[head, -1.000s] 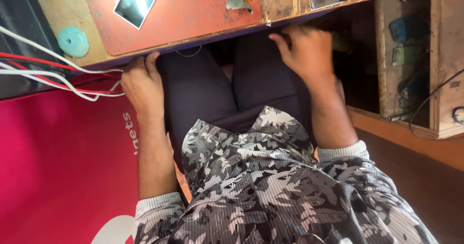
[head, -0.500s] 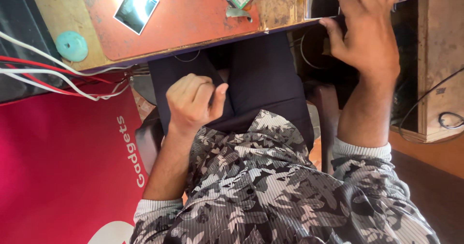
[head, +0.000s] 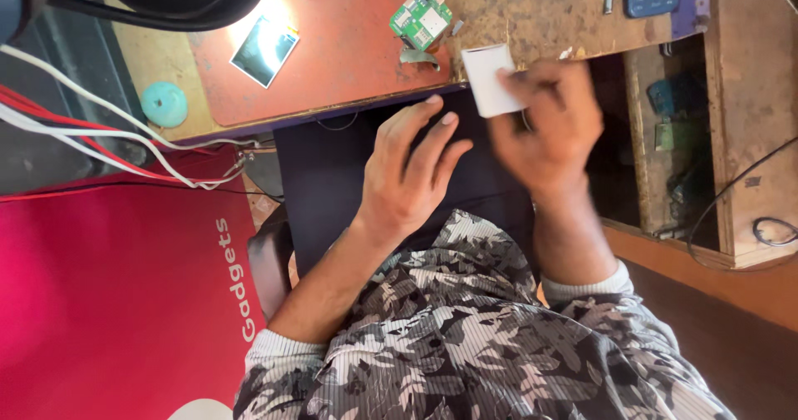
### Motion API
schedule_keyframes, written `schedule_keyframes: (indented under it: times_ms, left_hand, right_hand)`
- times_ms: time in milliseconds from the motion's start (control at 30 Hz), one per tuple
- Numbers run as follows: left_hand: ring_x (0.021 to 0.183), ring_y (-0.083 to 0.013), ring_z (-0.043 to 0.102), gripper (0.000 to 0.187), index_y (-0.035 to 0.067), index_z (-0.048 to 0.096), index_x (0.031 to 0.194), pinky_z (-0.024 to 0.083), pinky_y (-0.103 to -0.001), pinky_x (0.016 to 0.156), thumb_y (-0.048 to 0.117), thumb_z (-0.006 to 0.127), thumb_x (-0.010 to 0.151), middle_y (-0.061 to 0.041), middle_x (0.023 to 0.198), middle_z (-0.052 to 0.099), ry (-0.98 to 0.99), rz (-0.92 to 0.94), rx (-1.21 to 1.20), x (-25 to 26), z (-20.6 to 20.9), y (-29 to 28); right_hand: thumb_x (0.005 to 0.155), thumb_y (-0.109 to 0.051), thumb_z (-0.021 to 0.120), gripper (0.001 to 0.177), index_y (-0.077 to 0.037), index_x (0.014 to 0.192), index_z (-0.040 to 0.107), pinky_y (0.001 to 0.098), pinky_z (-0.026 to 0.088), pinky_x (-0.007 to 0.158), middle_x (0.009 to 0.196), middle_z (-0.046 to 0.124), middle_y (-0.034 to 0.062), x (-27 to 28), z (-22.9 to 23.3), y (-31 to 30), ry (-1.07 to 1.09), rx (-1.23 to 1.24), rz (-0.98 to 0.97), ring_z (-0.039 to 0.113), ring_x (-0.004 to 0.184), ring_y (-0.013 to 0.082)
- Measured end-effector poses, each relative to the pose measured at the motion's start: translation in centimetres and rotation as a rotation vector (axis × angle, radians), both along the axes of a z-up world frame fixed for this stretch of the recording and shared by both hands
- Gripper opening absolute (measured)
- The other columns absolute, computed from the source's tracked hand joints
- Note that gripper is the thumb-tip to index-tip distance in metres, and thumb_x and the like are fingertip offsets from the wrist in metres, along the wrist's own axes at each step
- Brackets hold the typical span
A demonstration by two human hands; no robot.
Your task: The person applies flux paste to a small green circuit board and solders it using a soldering iron. They then open a plastic container, select a small rectangular screen component, apply flux to it, and solder it as well.
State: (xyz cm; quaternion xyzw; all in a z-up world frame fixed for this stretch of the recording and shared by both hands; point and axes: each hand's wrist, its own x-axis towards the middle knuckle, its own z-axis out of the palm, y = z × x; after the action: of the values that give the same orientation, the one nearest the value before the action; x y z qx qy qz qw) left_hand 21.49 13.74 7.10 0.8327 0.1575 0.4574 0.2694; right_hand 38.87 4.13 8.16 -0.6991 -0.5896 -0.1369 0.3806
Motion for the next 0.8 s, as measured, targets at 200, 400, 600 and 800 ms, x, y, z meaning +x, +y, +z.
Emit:
schedule_keyframes:
  times_ms: [200,400,600,800]
  left_hand:
    - [0.123,-0.0369,0.068,0.055,-0.002,0.045,0.145,0.057,-0.041,0.107,-0.009,0.076,0.101,-0.021,0.138,0.062,-0.021,0.012,0.071,0.2,-0.8,0.9]
    - [0.122,-0.0292,0.068,0.064,0.004,0.047,0.142,0.057,-0.035,0.103,0.002,0.088,0.093,-0.017,0.136,0.065,-0.13,0.072,-0.187,-1.4,-1.1,2.2]
    - [0.128,-0.0221,0.066,0.064,0.006,0.039,0.148,0.06,-0.032,0.107,-0.004,0.082,0.102,-0.017,0.141,0.06,-0.276,-0.171,-0.53,-3.4,-1.7,5.0]
    - [0.122,-0.0229,0.069,0.056,0.005,0.048,0.14,0.063,-0.031,0.099,0.0,0.086,0.099,-0.014,0.141,0.062,-0.145,-0.193,-0.413,-3.3,-1.4,7.3]
  right_hand:
    - [0.083,0.003,0.086,0.026,0.001,0.104,0.071,0.0408,0.051,0.072,0.098,0.061,0.0119,-4.6,2.0,1.7,-0.041,0.03,0.137,0.064,0.085,0.0307]
    - [0.083,-0.008,0.079,0.032,0.005,0.111,0.069,0.0446,0.052,0.082,0.106,0.062,0.0147,-2.4,3.5,3.2,0.136,-0.024,0.291,0.061,0.095,0.0342]
    - [0.093,-0.002,0.078,0.027,-0.004,0.121,0.077,0.0434,0.045,0.092,0.121,0.06,0.0078,-0.5,1.0,6.3,-0.05,-0.204,0.185,0.056,0.111,0.0295]
    - [0.1,0.004,0.068,0.022,0.001,0.122,0.069,0.0389,0.047,0.095,0.121,0.055,0.0101,-0.7,-1.6,9.2,0.108,-0.161,0.234,0.055,0.113,0.0294]
